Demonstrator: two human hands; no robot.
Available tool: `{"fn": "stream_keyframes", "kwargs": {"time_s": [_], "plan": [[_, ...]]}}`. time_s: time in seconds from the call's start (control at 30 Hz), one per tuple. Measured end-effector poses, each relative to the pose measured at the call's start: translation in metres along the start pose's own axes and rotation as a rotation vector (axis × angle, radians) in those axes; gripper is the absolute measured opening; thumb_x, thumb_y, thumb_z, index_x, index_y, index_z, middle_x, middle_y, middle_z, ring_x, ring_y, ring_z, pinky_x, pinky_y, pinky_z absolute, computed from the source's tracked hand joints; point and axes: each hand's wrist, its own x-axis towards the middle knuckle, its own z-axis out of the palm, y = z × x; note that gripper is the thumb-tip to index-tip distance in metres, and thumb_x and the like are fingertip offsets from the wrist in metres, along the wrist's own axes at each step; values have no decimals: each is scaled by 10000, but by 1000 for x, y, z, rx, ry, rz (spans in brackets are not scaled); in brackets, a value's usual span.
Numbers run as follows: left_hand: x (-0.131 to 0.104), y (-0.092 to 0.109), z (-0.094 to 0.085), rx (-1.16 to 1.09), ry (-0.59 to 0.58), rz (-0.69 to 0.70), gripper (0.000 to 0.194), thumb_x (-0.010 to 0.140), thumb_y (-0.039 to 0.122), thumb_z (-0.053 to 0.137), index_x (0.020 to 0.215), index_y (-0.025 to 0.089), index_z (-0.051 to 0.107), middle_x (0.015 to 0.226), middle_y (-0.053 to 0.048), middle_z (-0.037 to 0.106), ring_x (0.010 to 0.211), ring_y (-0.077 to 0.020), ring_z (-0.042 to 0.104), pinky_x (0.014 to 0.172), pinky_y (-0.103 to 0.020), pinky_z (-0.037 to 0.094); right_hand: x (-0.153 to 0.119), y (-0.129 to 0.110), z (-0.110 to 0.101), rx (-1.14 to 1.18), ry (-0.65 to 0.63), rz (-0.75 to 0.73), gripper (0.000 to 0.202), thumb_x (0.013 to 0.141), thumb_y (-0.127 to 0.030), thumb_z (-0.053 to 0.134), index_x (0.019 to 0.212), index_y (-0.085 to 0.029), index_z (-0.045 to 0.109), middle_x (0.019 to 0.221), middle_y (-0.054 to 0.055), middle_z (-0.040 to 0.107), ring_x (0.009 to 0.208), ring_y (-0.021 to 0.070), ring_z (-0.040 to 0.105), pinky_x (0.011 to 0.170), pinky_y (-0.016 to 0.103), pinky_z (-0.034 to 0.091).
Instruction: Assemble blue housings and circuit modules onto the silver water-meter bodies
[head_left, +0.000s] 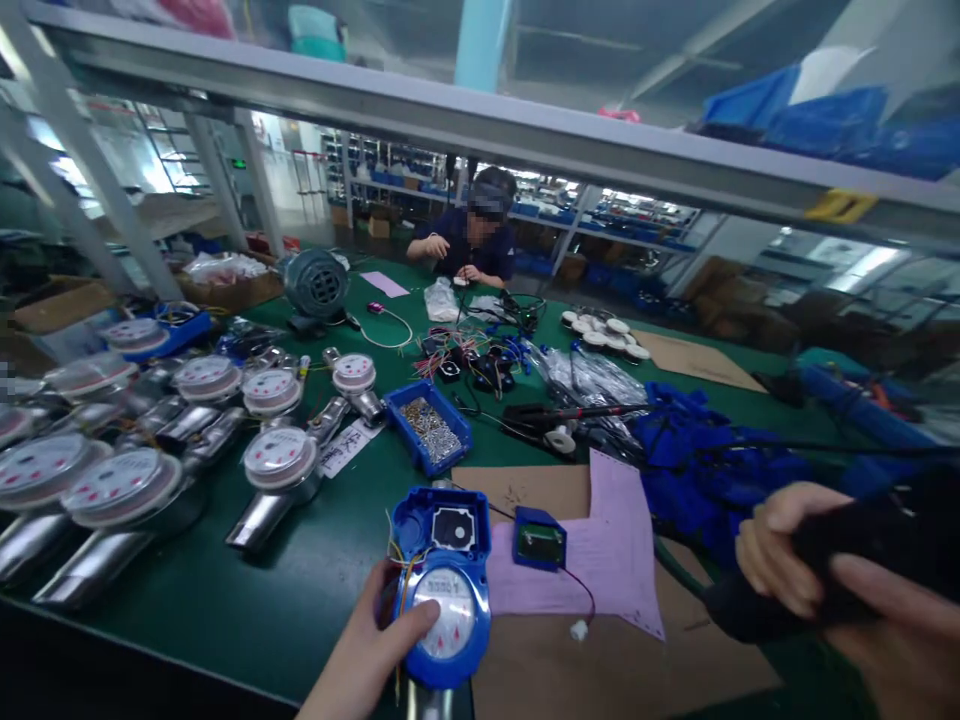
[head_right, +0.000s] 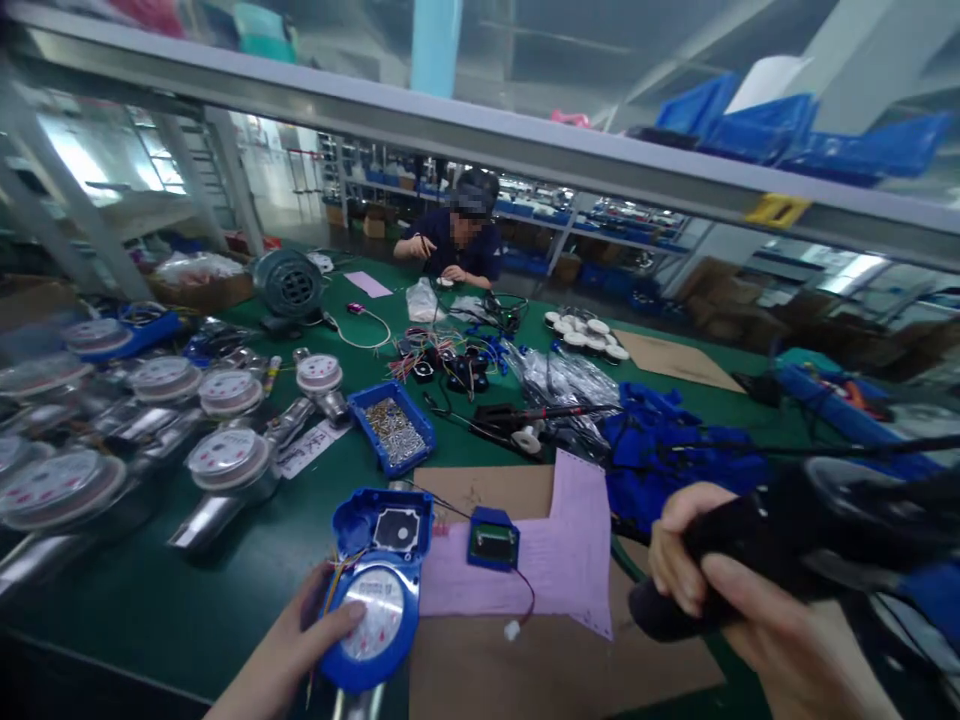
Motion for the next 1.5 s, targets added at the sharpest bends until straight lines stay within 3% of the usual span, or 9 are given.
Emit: {"fn": "stream_keyframes", "kwargs": {"time_s": [0.1,0.23,0.4,0.53,0.7,0.97,1.17,1.33,1.5], "plan": [[-3,5,4,162,144,83,803,700,545,604,1322,156,277,1383,-195,408,1276,-357,401,1058,-505,341,-12,0,1,119,64,-41,191,729,-412,591,823,-253,640,414,-36,419,328,110,372,361,274,308],[-18,22,15,611,382,495,782,744,488,589,1380,241,207,1507,-118,159,1386,-353,163,1122,-558,183,-11,-7,22,407,206,-145,230,648,-426,592,745,-217,592,411,-87,279,313,62,235,349,223,263],[-46,48,56,850,15,883,640,745,344,633,1323,342,360,1413,-44,415,1316,-320,346,1091,-531,280,-3,-8,65,697,13,-280,260,638,-430,626,731,-210,524,390,-131,234,265,26,194,298,165,246],[-50,66,96,776,-263,629,689,578,437,749,1206,249,537,1225,-102,595,1109,-361,538,951,-488,431,-8,-1,90,906,-203,-301,266,702,-388,660,711,-210,463,389,-144,329,234,-3,262,312,112,318],[-39,68,112,702,-595,412,222,647,290,660,831,165,662,780,-17,689,689,-169,608,636,-246,471,-11,2,99,945,-377,-336,324,751,-334,677,648,-213,394,386,-136,378,212,10,308,287,125,339],[-32,55,105,649,-511,450,167,650,265,676,769,148,662,757,-46,696,653,-160,603,589,-230,438,-13,0,110,718,-198,-232,227,716,-368,702,693,-220,531,354,-129,298,220,40,268,268,187,316],[-27,64,93,648,-588,467,147,651,254,653,745,140,650,720,-40,682,617,-154,588,545,-231,434,-3,6,117,773,-398,-275,356,758,-357,672,638,-221,366,380,-141,370,197,31,323,286,158,362],[-20,66,83,615,-602,466,143,654,218,629,771,140,654,728,-23,679,625,-153,591,553,-232,447,5,6,130,791,-336,-271,396,736,-383,685,624,-220,341,394,-154,348,178,3,262,288,126,334],[-19,69,76,635,-640,452,178,682,254,637,824,149,656,751,-25,685,648,-168,620,576,-237,474,20,18,132,822,-521,-301,322,802,-307,627,646,-227,357,415,-135,411,224,39,386,314,152,402]]}}
